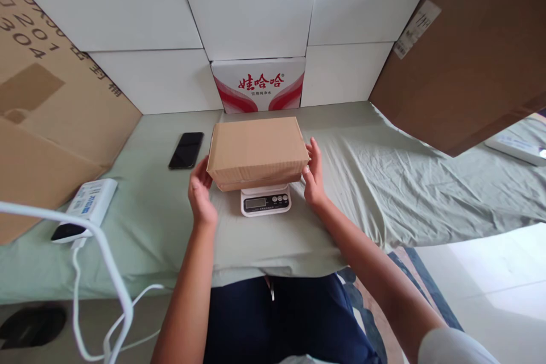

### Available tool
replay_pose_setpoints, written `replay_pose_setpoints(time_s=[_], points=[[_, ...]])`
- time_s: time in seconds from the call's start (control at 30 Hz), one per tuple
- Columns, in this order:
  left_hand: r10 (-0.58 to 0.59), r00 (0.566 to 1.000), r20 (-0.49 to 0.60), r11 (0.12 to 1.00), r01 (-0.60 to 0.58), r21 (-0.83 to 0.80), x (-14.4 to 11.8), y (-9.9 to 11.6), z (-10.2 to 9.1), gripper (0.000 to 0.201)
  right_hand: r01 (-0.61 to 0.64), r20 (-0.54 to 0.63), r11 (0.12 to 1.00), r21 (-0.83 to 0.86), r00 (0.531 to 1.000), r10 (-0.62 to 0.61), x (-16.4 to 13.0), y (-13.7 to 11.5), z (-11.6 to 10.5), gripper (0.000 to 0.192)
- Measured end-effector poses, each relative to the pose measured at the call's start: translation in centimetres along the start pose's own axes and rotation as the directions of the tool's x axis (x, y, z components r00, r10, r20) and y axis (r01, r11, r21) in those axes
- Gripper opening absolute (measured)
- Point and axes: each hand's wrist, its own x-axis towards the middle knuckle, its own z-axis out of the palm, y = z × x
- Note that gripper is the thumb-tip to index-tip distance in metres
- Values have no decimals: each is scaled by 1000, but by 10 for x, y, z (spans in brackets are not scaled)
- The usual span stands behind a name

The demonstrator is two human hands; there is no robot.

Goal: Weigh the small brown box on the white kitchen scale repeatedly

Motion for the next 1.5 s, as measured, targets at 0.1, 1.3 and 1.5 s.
replay_pose_setpoints(time_s=[0.1,1.3,1.5], points=[[-66,997,26,998,66,3,-2,-7,-3,77,6,35,1000,2,999,-6,-2,-3,-1,80],[-380,925,25,902,376,-213,104,-51,36,87,-305,-6,917,257,949,317,78,76,30,89],[-399,917,4,882,385,-273,103,-43,36,89,-308,-13,904,296,945,327,79,75,32,83]])
